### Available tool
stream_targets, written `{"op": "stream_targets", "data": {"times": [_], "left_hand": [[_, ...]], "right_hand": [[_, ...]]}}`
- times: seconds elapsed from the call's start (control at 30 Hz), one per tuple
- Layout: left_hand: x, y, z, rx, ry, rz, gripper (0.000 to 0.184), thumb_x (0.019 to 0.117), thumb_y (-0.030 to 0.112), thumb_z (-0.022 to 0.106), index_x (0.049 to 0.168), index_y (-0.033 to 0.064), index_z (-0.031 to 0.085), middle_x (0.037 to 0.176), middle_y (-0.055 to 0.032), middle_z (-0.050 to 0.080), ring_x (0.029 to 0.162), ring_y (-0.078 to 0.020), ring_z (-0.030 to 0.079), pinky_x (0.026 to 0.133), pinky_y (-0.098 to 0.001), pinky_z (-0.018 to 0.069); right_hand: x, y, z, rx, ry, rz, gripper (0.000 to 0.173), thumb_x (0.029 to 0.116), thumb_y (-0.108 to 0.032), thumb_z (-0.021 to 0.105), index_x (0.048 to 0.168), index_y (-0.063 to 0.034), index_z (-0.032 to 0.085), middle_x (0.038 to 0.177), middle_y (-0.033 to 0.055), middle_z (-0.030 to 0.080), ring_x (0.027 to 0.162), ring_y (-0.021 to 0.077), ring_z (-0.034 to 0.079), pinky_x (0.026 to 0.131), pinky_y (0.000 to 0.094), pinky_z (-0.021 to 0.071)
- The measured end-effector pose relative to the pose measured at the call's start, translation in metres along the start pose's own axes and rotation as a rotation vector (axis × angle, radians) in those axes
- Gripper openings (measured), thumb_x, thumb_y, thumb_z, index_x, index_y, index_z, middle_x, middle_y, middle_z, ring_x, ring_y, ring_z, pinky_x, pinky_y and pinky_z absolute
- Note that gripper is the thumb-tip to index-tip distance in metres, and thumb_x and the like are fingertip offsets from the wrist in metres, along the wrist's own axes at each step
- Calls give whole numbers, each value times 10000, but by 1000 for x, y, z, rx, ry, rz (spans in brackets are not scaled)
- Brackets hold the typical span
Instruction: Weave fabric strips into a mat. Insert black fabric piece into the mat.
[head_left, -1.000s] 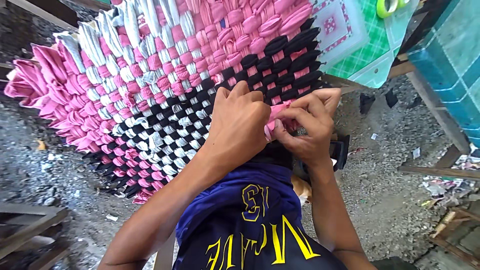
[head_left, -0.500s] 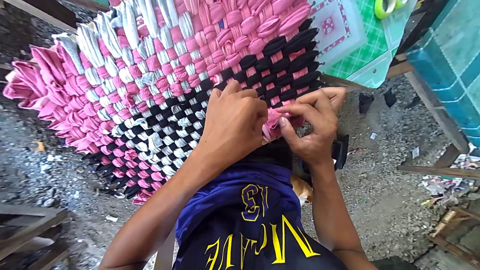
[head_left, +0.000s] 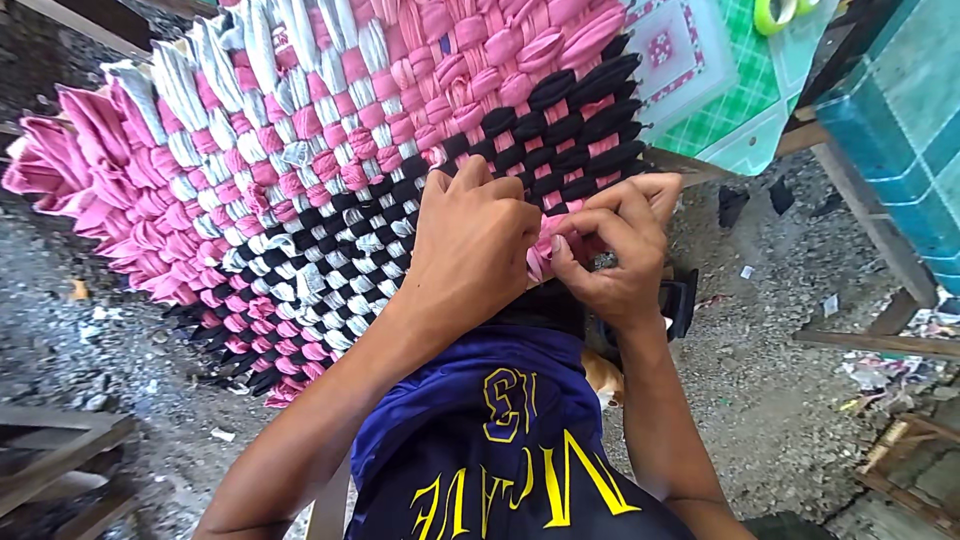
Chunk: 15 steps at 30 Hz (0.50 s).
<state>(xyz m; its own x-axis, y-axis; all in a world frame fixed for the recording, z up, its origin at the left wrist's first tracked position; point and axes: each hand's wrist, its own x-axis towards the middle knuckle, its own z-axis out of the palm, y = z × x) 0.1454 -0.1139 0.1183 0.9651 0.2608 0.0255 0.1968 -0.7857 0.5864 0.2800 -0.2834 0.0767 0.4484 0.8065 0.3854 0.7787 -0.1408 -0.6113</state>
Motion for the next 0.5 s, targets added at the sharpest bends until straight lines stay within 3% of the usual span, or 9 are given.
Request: {"op": "stream_targets", "data": {"times": [0.2,0.5], "left_hand": [[-1,2,4,-38,20,-24,212,939,186,583,910,185,793,862,-17,667,937,-263,570,791,-464,369],[-7,-5,6,-213,62,-157,160,938,264,651,957,214,802,872,36,694,903,-203,588,801,-466,404]], "right_hand": [[-1,-1,4,10,75,9,130,858,-234,745,853,-109,780,949,71,673,1110,286,516,964,455,351],[-6,3,5,35,155,24,130,851,-242,733,832,-116,757,925,62,662,1107,268,529,983,441,361]]}}
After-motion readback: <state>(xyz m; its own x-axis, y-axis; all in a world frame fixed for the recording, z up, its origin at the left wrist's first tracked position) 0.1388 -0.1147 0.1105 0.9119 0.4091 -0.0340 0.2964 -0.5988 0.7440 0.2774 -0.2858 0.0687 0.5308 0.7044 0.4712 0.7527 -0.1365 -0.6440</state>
